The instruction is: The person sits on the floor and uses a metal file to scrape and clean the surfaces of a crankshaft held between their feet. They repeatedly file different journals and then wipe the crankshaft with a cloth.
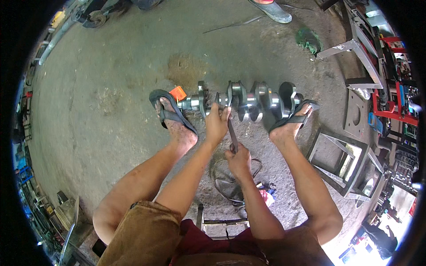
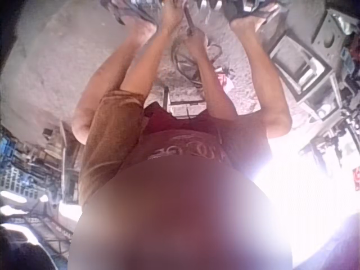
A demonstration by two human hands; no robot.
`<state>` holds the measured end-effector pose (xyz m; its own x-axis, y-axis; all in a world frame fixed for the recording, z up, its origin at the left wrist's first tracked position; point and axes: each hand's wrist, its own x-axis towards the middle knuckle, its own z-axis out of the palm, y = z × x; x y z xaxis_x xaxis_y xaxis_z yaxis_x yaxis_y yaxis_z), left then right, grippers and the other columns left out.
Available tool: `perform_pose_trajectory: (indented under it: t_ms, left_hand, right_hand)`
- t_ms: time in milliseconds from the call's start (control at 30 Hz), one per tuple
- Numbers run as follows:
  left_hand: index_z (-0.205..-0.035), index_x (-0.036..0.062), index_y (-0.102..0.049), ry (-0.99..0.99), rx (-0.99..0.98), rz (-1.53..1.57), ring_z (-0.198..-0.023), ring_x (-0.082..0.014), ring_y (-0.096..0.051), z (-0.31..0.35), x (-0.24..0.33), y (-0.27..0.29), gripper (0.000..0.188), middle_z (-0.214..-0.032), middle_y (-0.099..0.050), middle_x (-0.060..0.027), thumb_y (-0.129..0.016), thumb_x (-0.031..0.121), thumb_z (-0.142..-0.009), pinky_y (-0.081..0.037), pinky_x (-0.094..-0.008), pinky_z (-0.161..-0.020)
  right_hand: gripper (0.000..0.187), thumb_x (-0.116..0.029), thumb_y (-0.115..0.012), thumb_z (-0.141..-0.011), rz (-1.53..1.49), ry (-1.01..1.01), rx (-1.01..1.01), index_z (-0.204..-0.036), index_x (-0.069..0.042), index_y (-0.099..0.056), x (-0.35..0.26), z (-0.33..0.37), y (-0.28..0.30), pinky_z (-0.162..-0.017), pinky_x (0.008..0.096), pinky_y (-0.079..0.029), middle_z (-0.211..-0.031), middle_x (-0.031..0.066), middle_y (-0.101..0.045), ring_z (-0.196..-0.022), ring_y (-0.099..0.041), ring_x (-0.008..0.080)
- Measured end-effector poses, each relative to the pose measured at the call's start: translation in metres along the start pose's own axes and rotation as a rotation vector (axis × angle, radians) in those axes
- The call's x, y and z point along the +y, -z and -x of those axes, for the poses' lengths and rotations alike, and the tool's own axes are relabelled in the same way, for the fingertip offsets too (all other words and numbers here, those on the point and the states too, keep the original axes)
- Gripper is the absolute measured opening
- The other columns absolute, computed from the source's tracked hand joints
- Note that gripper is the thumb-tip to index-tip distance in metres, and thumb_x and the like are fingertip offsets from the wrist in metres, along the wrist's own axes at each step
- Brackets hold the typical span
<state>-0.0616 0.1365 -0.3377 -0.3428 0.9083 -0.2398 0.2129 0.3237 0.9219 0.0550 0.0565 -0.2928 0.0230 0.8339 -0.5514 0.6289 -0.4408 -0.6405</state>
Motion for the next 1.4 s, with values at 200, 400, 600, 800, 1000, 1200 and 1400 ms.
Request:
perform_pose_trajectory:
  t_ms: [200, 400, 600, 800, 1000, 1200, 1400]
  left_hand:
    - [-0.086, -0.0015, -0.049, 0.028, -0.111, -0.065, -0.067, -0.0207, -0.070, -0.082, 0.036, 0.019, 0.032, -0.070, -0.068, -0.0131, -0.061, 0.027, -0.096, -0.050, -0.0347, -0.055]
    - [-0.086, -0.0014, -0.053, 0.002, -0.005, 0.089, -0.060, -0.0149, -0.063, -0.032, 0.100, 0.039, 0.030, -0.069, -0.066, -0.0107, -0.066, 0.024, -0.093, -0.046, -0.0313, -0.052]
    - [-0.086, -0.0017, -0.052, 0.168, 0.086, 0.050, -0.061, -0.0236, -0.064, 0.063, 0.070, 0.023, 0.029, -0.069, -0.065, -0.0163, -0.065, 0.023, -0.094, -0.047, -0.0366, -0.055]
    - [-0.085, 0.0003, -0.049, 0.062, 0.086, -0.091, -0.060, -0.0145, -0.059, 0.035, 0.026, 0.009, 0.029, -0.069, -0.064, -0.0105, -0.064, 0.023, -0.095, -0.046, -0.0305, -0.056]
    - [-0.085, 0.0030, -0.048, 0.057, 0.047, -0.011, -0.059, -0.0129, -0.059, -0.035, 0.005, 0.006, 0.030, -0.070, -0.064, -0.0101, -0.064, 0.027, -0.096, -0.044, -0.0293, -0.050]
    - [-0.087, 0.0040, -0.049, 0.047, 0.035, 0.287, -0.056, -0.0071, -0.048, -0.074, 0.070, 0.028, 0.025, -0.070, -0.056, -0.0008, -0.063, 0.023, -0.096, -0.040, -0.0245, -0.047]
    - [-0.091, 0.0034, -0.053, 0.148, 0.100, 0.368, -0.064, -0.0058, -0.050, 0.076, 0.100, 0.034, 0.018, -0.079, -0.058, 0.0012, -0.062, 0.017, -0.096, -0.041, -0.0232, -0.054]
  right_hand:
    - [0.020, -0.015, -0.063, -0.078, -0.117, -0.077, -0.031, -0.089, 0.002, -0.060, 0.007, 0.050, 0.003, -0.066, 0.0416, -0.048, -0.075, 0.0165, -0.061, -0.071, -0.061, 0.0283]
    - [0.033, -0.031, -0.068, -0.082, -0.051, -0.067, -0.014, -0.095, 0.000, -0.066, 0.009, -0.078, -0.055, -0.071, 0.0422, -0.053, -0.085, 0.0183, -0.069, -0.081, -0.069, 0.0324]
    - [0.032, -0.034, -0.057, -0.095, -1.035, -0.100, -0.132, -0.093, -0.004, -0.066, 0.035, -0.093, -0.070, -0.065, 0.0303, -0.051, -0.084, 0.0042, -0.067, -0.073, -0.061, 0.0126]
    - [0.022, -0.021, -0.062, -0.084, -0.019, 0.057, 0.086, -0.088, 0.000, -0.062, 0.008, -0.042, -0.036, -0.074, 0.0496, -0.051, -0.088, 0.0277, -0.065, -0.086, -0.065, 0.0433]
    - [0.028, -0.022, -0.067, -0.078, -0.086, -0.063, 0.044, -0.094, 0.000, -0.061, 0.012, 0.032, -0.018, -0.075, 0.0489, -0.051, -0.088, 0.0262, -0.066, -0.085, -0.065, 0.0438]
    - [0.033, -0.026, -0.063, -0.080, 0.000, -0.118, -0.064, -0.099, 0.001, -0.063, 0.030, -0.004, -0.048, -0.076, 0.0478, -0.050, -0.089, 0.0228, -0.066, -0.086, -0.066, 0.0393]
    - [0.032, -0.031, -0.060, -0.085, -0.416, 0.046, -0.080, -0.097, -0.002, -0.068, 0.065, -0.146, -0.122, -0.070, 0.0435, -0.052, -0.090, 0.0226, -0.068, -0.077, -0.066, 0.0364]
